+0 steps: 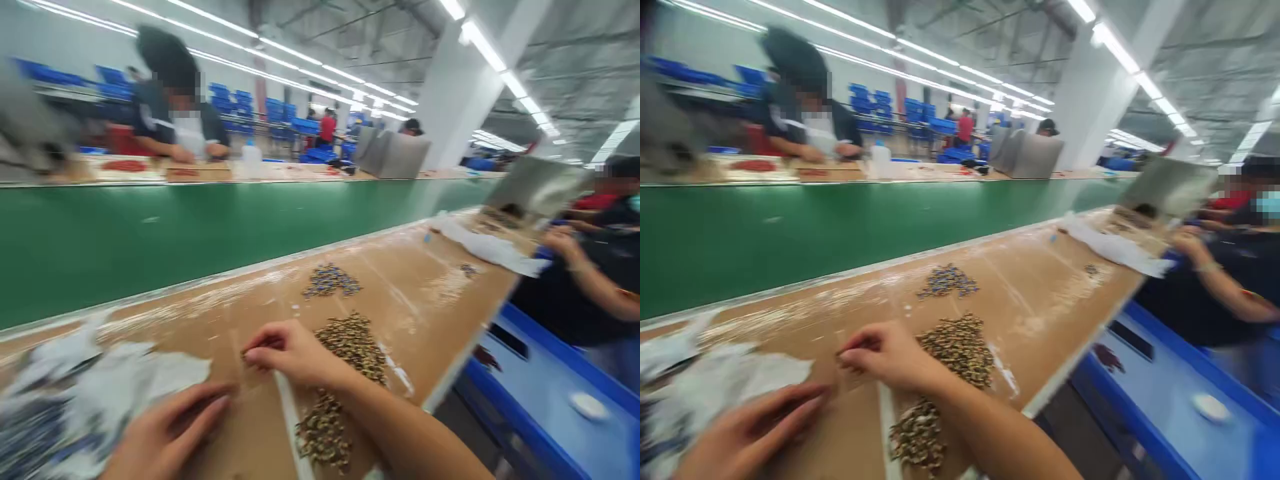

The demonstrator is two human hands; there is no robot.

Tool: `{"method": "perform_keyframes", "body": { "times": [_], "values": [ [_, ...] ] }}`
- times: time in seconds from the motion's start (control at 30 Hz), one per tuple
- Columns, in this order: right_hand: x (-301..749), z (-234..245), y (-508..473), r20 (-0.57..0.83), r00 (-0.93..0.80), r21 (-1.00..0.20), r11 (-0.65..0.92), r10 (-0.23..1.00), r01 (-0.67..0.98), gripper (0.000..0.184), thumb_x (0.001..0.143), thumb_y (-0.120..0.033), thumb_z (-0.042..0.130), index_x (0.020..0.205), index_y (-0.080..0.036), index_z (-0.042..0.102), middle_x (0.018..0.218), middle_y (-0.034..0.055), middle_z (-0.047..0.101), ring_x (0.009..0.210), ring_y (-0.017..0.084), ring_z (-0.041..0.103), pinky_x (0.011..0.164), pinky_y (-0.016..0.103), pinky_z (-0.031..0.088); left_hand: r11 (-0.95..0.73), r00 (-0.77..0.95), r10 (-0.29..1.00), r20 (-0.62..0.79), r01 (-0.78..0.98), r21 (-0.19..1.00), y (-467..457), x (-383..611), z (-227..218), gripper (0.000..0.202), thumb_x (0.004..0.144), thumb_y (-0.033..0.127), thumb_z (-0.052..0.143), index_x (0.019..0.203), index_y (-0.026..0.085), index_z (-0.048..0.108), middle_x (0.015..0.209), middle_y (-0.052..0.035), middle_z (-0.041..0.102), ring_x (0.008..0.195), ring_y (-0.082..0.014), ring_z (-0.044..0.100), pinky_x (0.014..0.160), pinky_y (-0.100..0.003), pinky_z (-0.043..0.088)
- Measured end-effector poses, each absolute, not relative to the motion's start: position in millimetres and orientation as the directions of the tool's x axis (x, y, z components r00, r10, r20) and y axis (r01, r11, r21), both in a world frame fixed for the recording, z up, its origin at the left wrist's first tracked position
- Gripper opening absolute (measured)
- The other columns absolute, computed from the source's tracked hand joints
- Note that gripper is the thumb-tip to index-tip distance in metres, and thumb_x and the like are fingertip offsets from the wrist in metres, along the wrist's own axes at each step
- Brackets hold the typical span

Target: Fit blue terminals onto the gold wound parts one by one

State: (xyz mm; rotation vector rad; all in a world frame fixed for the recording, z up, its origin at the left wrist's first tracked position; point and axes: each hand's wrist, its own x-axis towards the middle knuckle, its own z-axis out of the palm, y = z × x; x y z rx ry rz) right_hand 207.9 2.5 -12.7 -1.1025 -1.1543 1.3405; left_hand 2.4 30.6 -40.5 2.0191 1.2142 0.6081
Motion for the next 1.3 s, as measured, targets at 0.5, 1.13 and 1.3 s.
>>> {"method": "perform_keyframes", "body": {
  "times": [0.5,1.13,1.3],
  "values": [
    [191,-17,-24,-0.124,-0.225,-0.968,-0.168,0.966,-0.187,0.026,0.079,-0.038,0.071,0.093,-0.017,0.065,0.082,0.0046,0.070,0.076,0.016,0.065,0.076,0.031,0.051,-0.193,0.497,0.868,-0.015,0.365,0.911,-3,2,-5,0.024,0.087,0.025,0.056,0.104,0.019,0.071,0.091,-0.0056,0.072,0.081,-0.0177,0.063,0.073,-0.027,0.048],
    [186,-25,-29,0.091,-0.121,-0.960,0.119,0.989,0.252,0.012,0.087,-0.028,0.060,0.090,-0.020,0.068,0.088,0.0054,0.072,0.080,0.019,0.067,0.074,0.033,0.053,-0.399,0.546,0.835,0.064,0.521,0.755,-3,6,-8,0.023,0.090,0.015,0.049,0.075,0.015,0.066,0.068,0.0002,0.063,0.062,-0.0122,0.052,0.060,-0.023,0.037],
    [187,-25,-30,0.096,-0.136,-0.949,0.132,0.986,0.285,0.011,0.087,-0.027,0.060,0.090,-0.020,0.068,0.087,0.0052,0.072,0.079,0.019,0.067,0.074,0.033,0.054,-0.462,0.548,0.829,0.110,0.559,0.689,-2,5,-14,0.018,0.090,0.018,0.052,0.080,0.015,0.067,0.072,-0.0010,0.065,0.067,-0.0138,0.055,0.063,-0.024,0.038]
  ]
}}
